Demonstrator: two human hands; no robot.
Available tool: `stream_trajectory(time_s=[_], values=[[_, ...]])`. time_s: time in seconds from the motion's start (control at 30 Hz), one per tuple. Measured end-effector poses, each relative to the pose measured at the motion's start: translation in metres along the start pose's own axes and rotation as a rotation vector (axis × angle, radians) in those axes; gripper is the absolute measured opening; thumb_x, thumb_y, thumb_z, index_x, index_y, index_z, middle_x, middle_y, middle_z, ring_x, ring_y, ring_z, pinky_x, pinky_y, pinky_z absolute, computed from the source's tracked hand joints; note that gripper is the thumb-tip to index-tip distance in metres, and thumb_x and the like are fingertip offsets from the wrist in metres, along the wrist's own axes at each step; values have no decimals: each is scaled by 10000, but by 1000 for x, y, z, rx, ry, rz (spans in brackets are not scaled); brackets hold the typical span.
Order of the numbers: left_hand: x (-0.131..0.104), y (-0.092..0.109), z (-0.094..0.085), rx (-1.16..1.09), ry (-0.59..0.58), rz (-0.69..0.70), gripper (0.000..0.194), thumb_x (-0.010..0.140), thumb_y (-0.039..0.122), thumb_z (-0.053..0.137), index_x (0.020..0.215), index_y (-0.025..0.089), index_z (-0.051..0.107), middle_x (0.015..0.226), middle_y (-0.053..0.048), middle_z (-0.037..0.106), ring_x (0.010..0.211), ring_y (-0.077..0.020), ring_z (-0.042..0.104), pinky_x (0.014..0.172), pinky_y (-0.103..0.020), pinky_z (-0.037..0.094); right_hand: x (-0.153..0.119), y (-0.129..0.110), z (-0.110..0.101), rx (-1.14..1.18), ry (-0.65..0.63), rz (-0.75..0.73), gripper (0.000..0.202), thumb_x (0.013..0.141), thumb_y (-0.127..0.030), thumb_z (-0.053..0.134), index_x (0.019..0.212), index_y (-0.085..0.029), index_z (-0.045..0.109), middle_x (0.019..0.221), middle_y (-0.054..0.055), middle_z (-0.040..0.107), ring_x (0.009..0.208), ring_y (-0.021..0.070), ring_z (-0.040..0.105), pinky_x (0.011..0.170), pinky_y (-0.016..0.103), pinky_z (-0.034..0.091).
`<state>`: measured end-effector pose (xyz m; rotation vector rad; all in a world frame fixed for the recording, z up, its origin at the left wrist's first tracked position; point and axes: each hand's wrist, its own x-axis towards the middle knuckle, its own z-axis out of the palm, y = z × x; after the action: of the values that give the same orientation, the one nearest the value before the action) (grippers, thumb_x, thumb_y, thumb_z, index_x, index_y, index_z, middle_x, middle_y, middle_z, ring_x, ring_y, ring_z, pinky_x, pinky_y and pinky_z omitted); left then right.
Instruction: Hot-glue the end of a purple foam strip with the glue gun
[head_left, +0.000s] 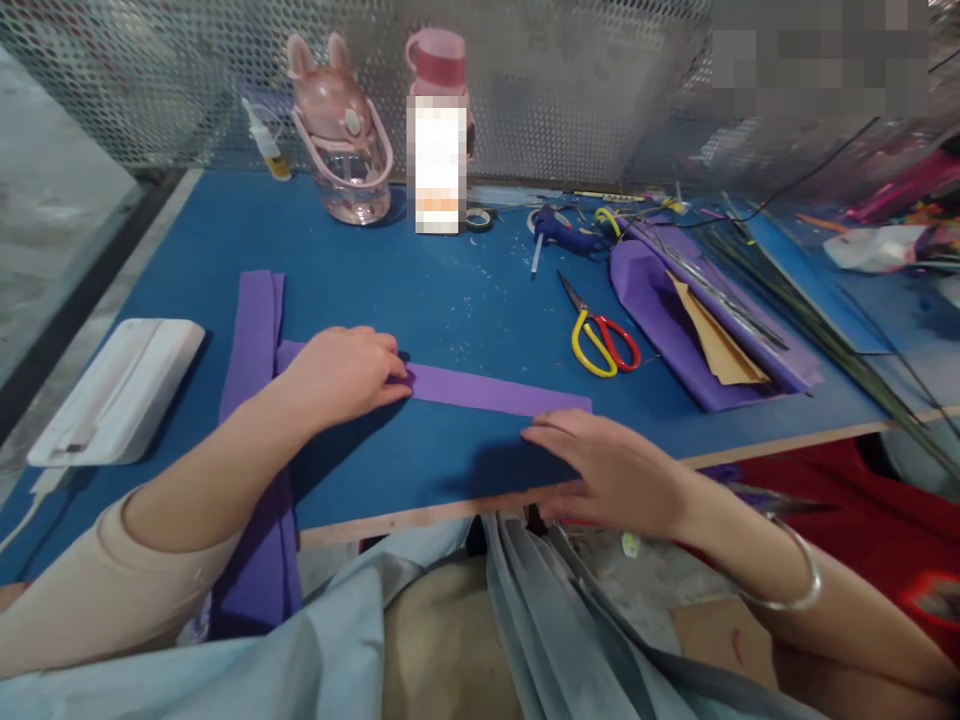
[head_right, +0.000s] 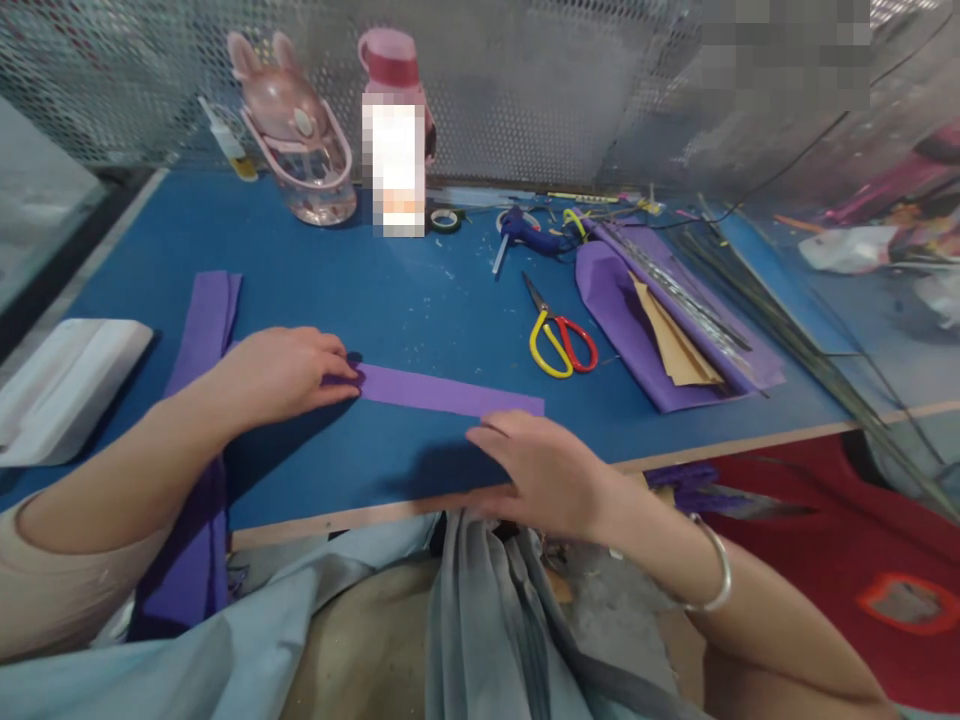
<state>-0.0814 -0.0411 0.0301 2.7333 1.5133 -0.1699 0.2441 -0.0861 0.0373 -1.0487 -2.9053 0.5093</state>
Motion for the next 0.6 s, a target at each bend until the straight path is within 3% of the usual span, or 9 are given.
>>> stream_trajectory(time_s=[0.07, 0.2, 0.37, 0.5, 0.6], values=[[2, -3, 2, -60, 21, 8, 269, 864, 432, 588, 993, 248, 734, 1049, -52, 688, 954, -242, 630, 781, -341, 463, -20, 0, 18, -29, 40, 23, 631, 790, -470, 706, 1301, -132, 554, 1345, 198, 563, 1225, 341, 550, 972, 484, 489], [12, -3, 13, -280, 72, 221, 503, 803, 516, 668, 1208, 219, 652, 1237, -93, 612, 1111, -247, 559, 951, -362, 435, -32, 17, 38, 63, 237, 42, 529, 877, -441, 615, 1313, -150, 544, 1318, 168, 591, 1246, 278, 544, 1025, 436, 473], [18, -4, 23, -295, 84, 273, 328, 875, 407, 621, 1134, 222, 701, 1152, -87, 626, 1057, -227, 567, 925, -358, 450, -8, 67, 34, -108, 541, 257, 384, 931, -373, 533, 1202, -122, 639, 1276, 176, 614, 1217, 284, 557, 1058, 464, 434], [16, -5, 25, -284, 86, 273, 307, 906, 378, 578, 1142, 224, 700, 1148, -87, 630, 1056, -223, 576, 915, -354, 466, 11, 106, 31, -255, 504, 384, 389, 952, -314, 470, 1214, -94, 655, 1363, 213, 558, 1284, 316, 518, 1068, 478, 420], [15, -4, 24, -265, 89, 277, 296, 919, 367, 560, 1136, 225, 702, 1150, -85, 637, 1060, -218, 586, 917, -349, 474, 9, 118, 33, -331, 455, 448, 411, 975, -303, 404, 1243, -101, 641, 1368, 202, 561, 1280, 302, 529, 1052, 458, 439]])
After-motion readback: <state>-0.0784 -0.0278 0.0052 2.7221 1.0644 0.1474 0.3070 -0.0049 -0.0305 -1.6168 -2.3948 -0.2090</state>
